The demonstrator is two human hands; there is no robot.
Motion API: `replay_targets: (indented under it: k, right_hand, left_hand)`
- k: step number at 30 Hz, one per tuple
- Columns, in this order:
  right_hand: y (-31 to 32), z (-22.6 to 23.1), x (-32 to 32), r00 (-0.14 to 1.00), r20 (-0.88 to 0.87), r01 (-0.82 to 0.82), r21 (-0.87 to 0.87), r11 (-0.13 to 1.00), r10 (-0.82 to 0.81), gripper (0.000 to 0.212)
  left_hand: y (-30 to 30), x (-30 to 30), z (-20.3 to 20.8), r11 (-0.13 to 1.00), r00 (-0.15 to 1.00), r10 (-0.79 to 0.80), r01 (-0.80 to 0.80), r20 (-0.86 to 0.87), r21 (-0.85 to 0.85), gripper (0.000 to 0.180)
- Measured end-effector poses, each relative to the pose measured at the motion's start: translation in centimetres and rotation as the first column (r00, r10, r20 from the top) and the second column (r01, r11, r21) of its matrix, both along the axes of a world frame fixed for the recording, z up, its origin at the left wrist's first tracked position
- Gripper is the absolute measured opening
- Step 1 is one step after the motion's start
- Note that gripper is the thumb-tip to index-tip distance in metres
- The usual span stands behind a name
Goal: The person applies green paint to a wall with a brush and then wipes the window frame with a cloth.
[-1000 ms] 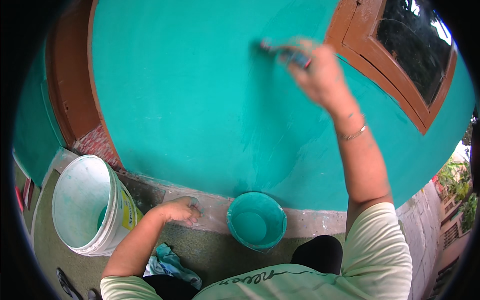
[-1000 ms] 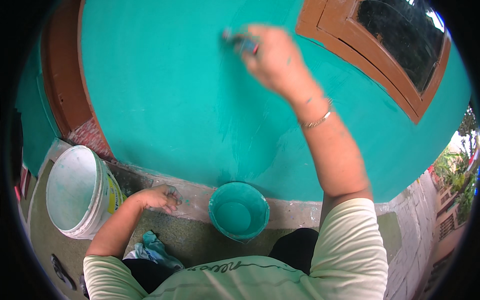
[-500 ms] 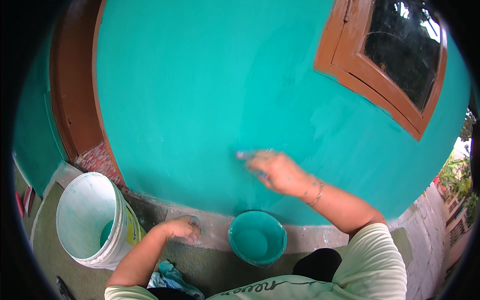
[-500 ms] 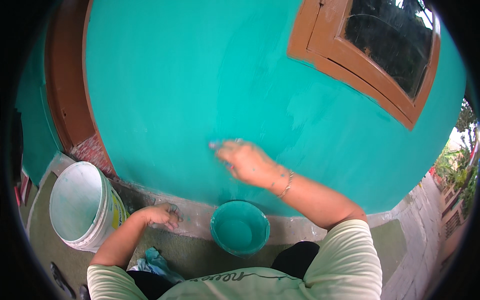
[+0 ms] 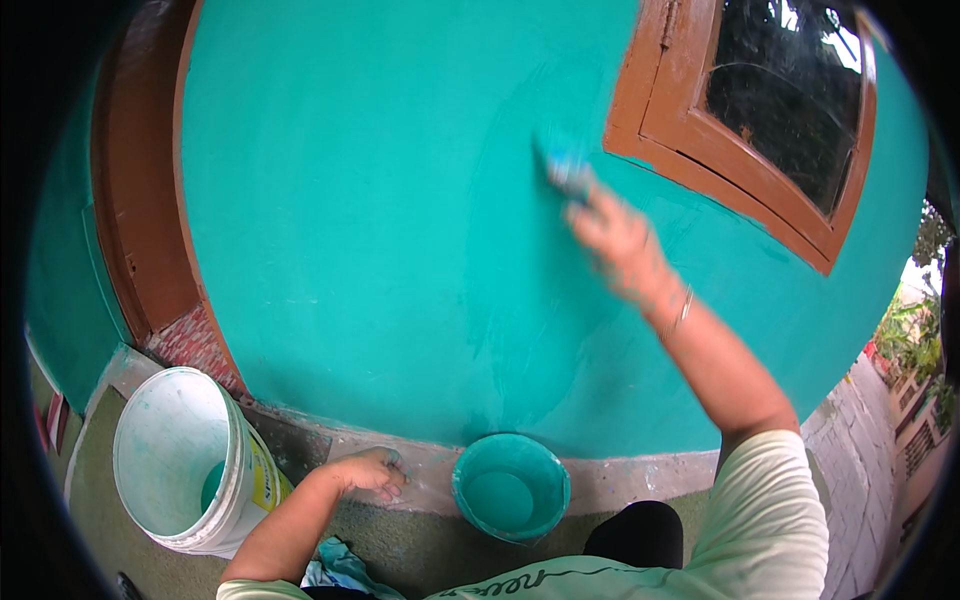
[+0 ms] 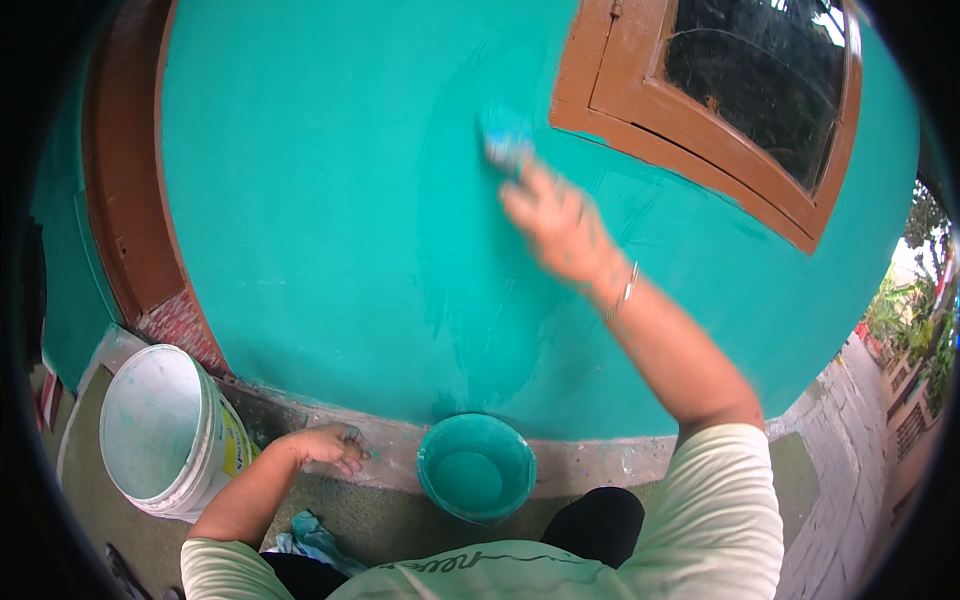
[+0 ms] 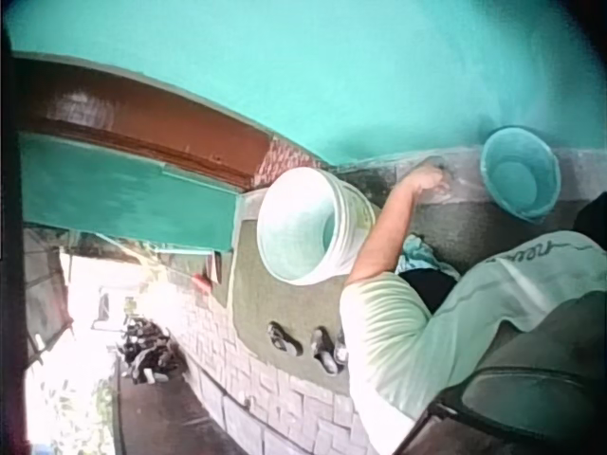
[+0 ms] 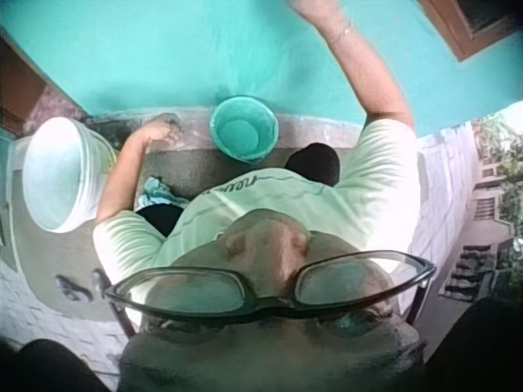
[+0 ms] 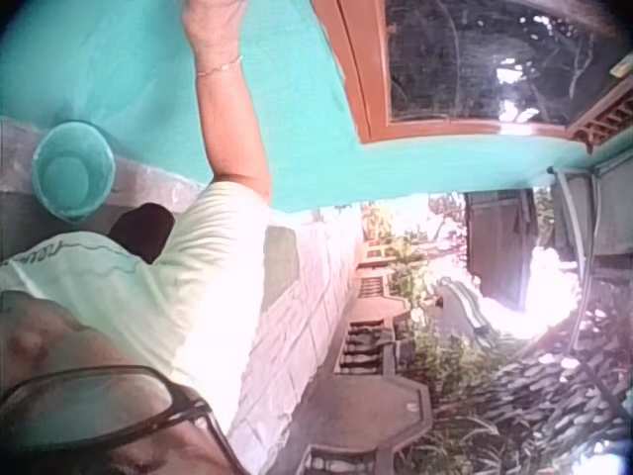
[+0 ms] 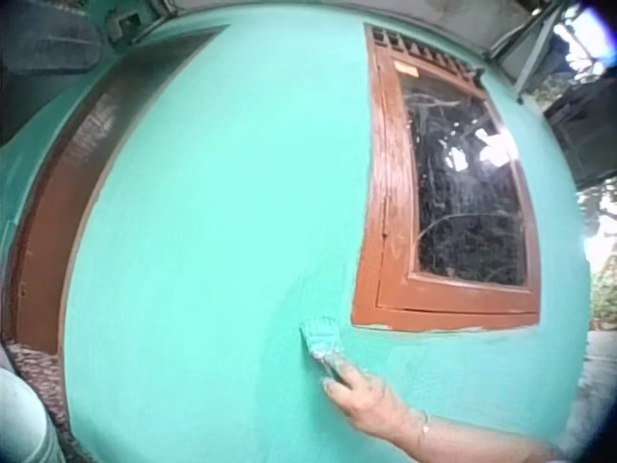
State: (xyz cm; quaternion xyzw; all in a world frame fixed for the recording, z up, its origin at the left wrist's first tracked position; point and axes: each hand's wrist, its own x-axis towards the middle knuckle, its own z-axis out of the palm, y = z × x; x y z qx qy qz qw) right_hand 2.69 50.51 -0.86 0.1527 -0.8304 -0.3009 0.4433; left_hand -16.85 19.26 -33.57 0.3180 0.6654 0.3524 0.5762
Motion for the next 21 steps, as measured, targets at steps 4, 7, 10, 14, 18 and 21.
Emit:
replay_targets:
  k: [4,7,10,14,18,21]
  right_hand:
    - [-4.3,-8.2,3.4,0.885,0.465,0.132,-0.302,0.944,0.025,0.029]
    - [-4.8,-6.4,3.6,0.822,0.504,0.113,-0.602,0.790,0.267,0.028]
    - [-4.1,0.4,2.7,0.911,0.366,0.060,-0.574,0.817,0.191,0.032]
    - [-4.8,8.6,2.6,0.974,-0.041,-0.218,-0.412,0.884,0.221,0.034]
    - [-2.9,13.3,0.8,0.931,-0.293,-0.284,-0.204,0.937,0.219,0.028]
    - [-1.4,12.2,-0.4,0.939,-0.274,-0.237,-0.077,0.968,0.209,0.030]
  left_hand:
    - [-0.6,-0.6,-0.2,1.000,1.000,-0.012,0.013,-0.020,0.020,0.044]
    - [-0.8,-0.2,0.1,0.999,1.000,0.025,-0.025,-0.016,-0.037,0.043]
    - [-0.6,0.1,0.0,0.999,1.000,0.018,-0.017,0.012,-0.036,0.043]
    - [0.5,0.5,0.4,1.000,1.000,-0.012,0.012,-0.006,-0.027,0.043]
    - [0.5,0.3,-0.7,0.999,1.000,-0.022,0.021,-0.003,-0.044,0.042]
    - [0.9,0.3,-0.9,0.998,0.999,-0.029,0.030,0.019,-0.052,0.042]
